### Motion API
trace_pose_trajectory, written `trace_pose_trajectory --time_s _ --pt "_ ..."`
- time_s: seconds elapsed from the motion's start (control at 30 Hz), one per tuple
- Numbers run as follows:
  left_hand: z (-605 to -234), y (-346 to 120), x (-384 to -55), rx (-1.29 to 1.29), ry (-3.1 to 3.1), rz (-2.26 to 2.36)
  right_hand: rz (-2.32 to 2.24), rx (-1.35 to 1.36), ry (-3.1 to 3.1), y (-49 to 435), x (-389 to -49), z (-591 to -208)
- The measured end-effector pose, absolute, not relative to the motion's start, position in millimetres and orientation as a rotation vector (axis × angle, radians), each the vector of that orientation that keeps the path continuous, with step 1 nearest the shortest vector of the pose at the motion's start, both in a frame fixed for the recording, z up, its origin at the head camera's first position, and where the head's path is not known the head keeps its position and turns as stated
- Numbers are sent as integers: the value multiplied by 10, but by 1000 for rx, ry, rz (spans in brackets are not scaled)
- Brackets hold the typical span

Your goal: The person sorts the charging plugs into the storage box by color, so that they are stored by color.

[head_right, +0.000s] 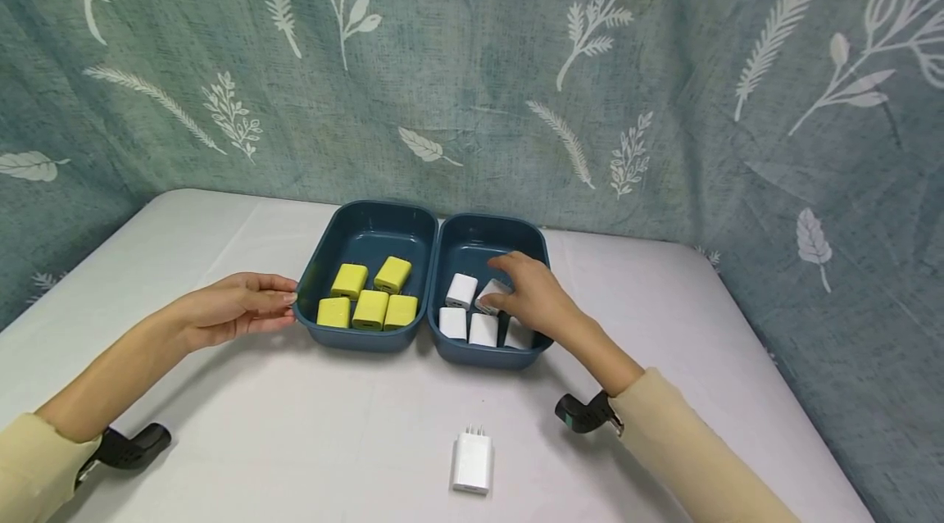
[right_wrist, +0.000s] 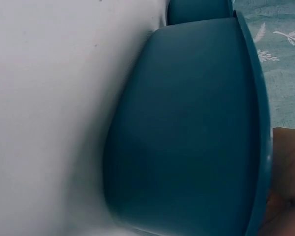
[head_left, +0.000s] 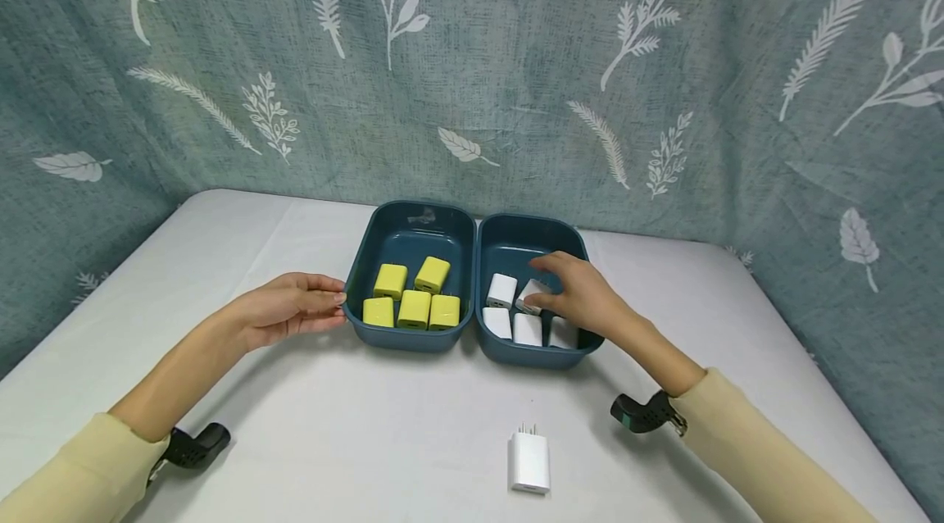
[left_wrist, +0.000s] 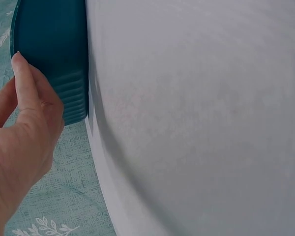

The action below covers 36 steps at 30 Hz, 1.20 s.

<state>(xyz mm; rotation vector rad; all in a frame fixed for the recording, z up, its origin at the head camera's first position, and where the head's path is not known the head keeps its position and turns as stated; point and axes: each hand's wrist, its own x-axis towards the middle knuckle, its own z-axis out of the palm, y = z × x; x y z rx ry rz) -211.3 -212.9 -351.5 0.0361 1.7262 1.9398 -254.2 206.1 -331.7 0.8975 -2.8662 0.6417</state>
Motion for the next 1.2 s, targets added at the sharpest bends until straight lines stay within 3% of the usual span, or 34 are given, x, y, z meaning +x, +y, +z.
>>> trace_pose_trajectory --time_s 0.6,1.2 --pt "-3510 -2132 -2113 27 1729 1931 742 914 -2768 2094 -2259 -3205" --pt "-3506 -2135 -2127 43 1748 1919 752 979 -2704 2103 -1763 -3056"
